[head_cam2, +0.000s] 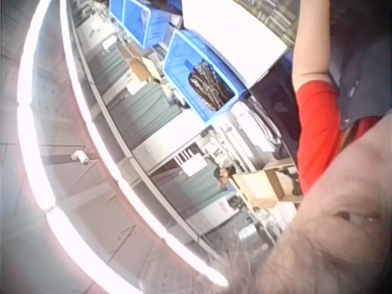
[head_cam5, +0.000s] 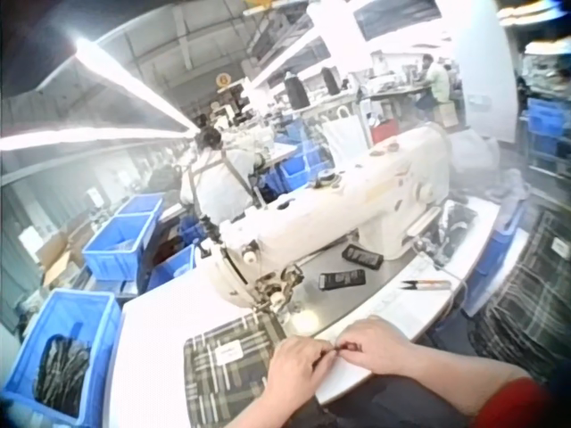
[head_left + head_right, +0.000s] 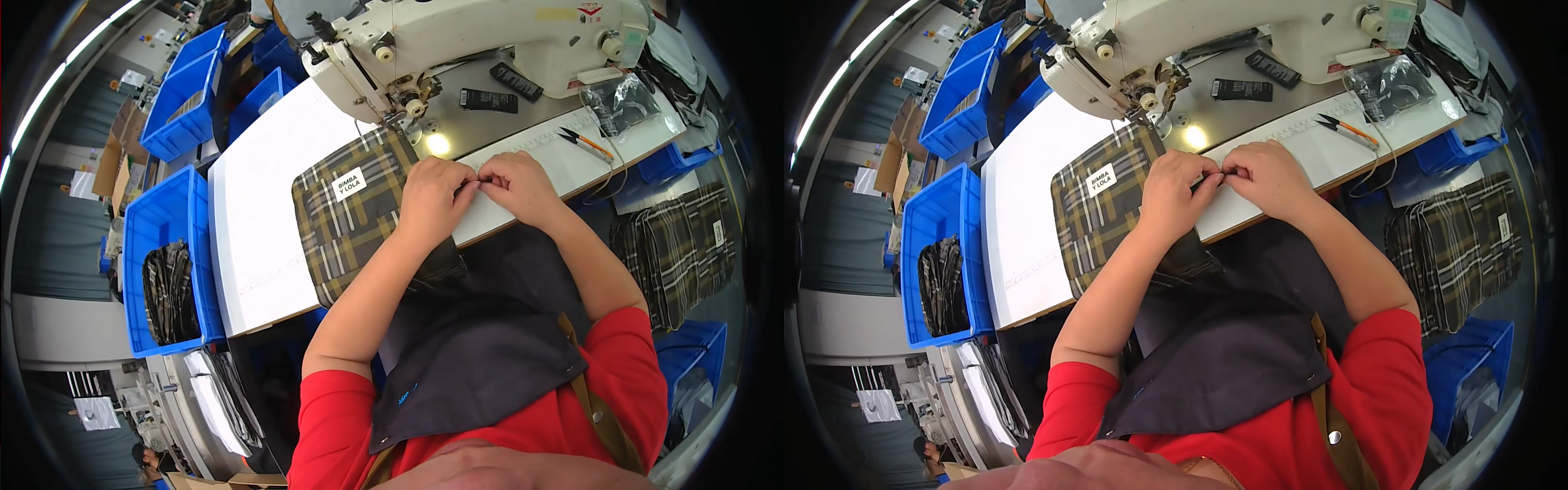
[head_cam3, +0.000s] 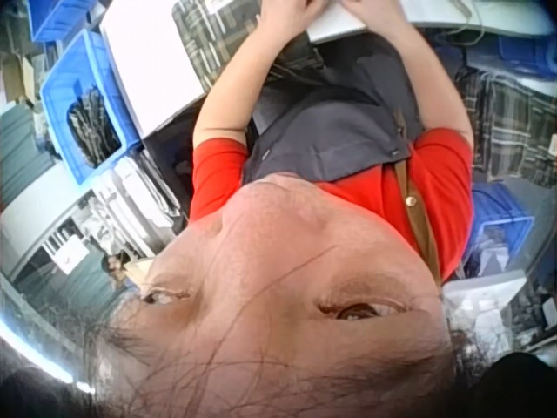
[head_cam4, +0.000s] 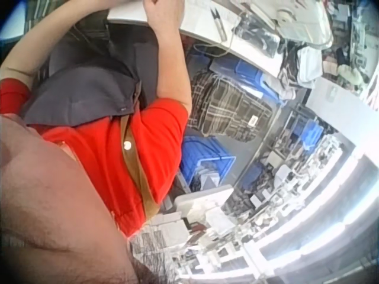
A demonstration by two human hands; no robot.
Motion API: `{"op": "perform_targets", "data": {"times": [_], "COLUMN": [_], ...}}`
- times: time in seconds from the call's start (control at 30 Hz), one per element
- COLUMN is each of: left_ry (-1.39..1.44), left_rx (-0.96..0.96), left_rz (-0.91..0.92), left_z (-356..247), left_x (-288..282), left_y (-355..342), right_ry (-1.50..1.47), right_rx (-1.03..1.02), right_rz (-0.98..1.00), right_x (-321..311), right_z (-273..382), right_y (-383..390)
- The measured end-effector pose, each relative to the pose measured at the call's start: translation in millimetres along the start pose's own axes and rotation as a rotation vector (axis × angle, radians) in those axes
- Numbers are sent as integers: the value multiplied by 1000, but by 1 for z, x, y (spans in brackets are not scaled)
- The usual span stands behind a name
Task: The person sews a plaid fabric bag using a sewing machine, attaching a label and stitching along the edges. They then sew a dark-colored bag, aligning and stitching a zipper along its edge. The person handles the bags by hand, adjusting their position under the needle and flipping them to access different sides.
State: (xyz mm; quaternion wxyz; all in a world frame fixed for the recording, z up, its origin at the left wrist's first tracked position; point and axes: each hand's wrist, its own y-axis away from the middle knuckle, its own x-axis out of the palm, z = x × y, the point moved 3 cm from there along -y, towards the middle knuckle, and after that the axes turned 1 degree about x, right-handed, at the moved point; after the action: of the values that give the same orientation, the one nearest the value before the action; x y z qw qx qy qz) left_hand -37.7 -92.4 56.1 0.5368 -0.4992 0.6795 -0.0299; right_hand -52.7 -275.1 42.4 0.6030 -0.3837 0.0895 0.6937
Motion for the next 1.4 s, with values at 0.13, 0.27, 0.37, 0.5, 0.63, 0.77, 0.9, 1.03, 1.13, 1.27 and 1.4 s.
{"op": "perform_targets", "data": {"times": [0.13,0.27,0.37,0.5,0.63,0.77,0.9,1.03,1.13,1.27,1.4], "left_ry": [99,237,377,581,584,567,582,368,238,206,258], "left_rx": [-171,-432,-602,-793,-880,-882,-876,-787,-707,-711,-759], "left_rz": [41,38,41,-48,-7,120,208,243,261,309,304], "left_z": [3,32,65,94,99,102,109,118,120,128,130], "left_x": [-18,-49,-73,-98,-98,-84,-67,-56,-55,-54,-57], "left_y": [0,12,21,27,14,3,-10,-9,-12,-17,-18], "right_ry": [-3,55,163,317,477,441,446,372,365,351,357], "right_rx": [-26,-124,-322,-623,-838,-812,-790,-775,-752,-740,-730], "right_rz": [32,100,156,313,294,316,339,339,363,349,342], "right_x": [-1,3,16,34,58,62,54,56,55,57,59], "right_z": [1,2,11,42,40,32,30,29,28,23,23], "right_y": [1,-2,-10,-33,-52,-61,-55,-57,-58,-58,-58]}}
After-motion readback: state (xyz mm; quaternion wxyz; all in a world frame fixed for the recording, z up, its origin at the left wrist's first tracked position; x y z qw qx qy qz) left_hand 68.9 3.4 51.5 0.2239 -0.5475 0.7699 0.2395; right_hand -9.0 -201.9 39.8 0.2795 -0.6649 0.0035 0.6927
